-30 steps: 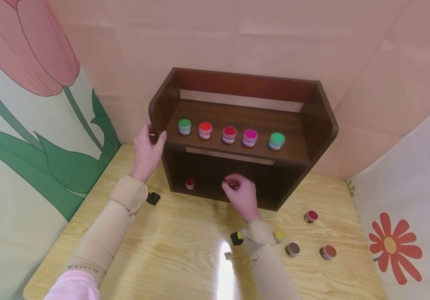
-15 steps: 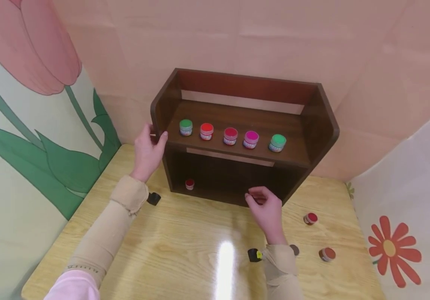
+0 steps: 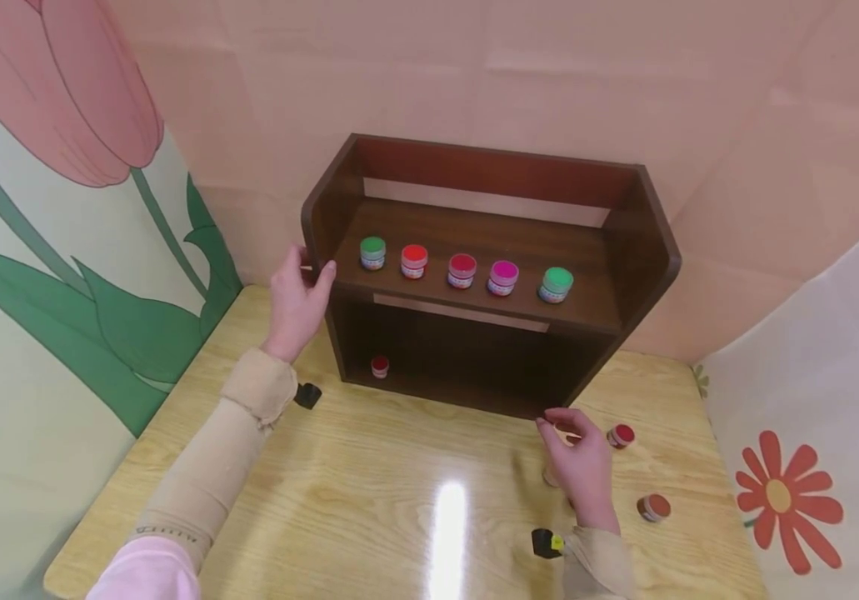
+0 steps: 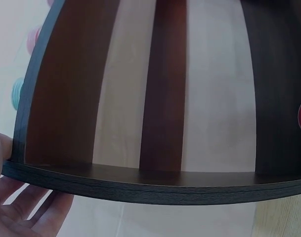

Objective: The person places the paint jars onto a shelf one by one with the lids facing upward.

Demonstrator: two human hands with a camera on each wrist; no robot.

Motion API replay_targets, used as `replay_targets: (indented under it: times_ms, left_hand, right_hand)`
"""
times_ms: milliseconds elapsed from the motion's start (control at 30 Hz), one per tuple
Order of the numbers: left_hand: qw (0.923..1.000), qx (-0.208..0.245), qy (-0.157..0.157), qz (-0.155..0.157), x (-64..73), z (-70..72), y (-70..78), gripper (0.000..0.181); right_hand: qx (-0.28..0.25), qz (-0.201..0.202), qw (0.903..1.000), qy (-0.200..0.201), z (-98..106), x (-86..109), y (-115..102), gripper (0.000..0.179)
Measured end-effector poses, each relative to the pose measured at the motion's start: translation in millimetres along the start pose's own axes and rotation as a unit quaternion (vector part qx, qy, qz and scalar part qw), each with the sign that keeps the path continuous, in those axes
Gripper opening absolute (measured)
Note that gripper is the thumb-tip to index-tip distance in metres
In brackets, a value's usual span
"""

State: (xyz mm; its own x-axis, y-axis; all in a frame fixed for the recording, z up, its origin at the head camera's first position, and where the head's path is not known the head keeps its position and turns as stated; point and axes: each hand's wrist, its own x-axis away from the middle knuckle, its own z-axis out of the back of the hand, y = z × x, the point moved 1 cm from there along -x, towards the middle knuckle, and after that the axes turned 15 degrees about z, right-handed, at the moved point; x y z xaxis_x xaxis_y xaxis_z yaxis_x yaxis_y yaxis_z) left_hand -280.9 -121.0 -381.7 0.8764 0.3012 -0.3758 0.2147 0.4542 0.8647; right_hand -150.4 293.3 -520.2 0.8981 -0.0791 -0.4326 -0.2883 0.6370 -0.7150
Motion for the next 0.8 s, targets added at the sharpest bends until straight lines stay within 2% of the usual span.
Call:
replay_targets:
  times_ms: [200, 533, 800]
  left_hand:
    - [1.0000, 0.001, 0.001, 0.002, 0.2, 0.1, -0.3, 0.022]
    - [1.0000, -0.001, 0.001, 0.006, -0.4, 0.2, 0.6, 0.023]
    - [1.0000, 0.001, -0.002, 0.004, -0.1, 0.2, 0.3, 0.022]
  right_hand:
    - [0.027, -0.046, 0.9979, -0.038, 14.3, 13.4, 13.8, 0.035]
    - [0.028, -0.058, 0.9948, -0.079, 23.0, 28.1, 32.6, 0.046]
    - [0.050, -0.104, 0.9819, -0.150, 25.8, 37.6, 43.3, 0.066]
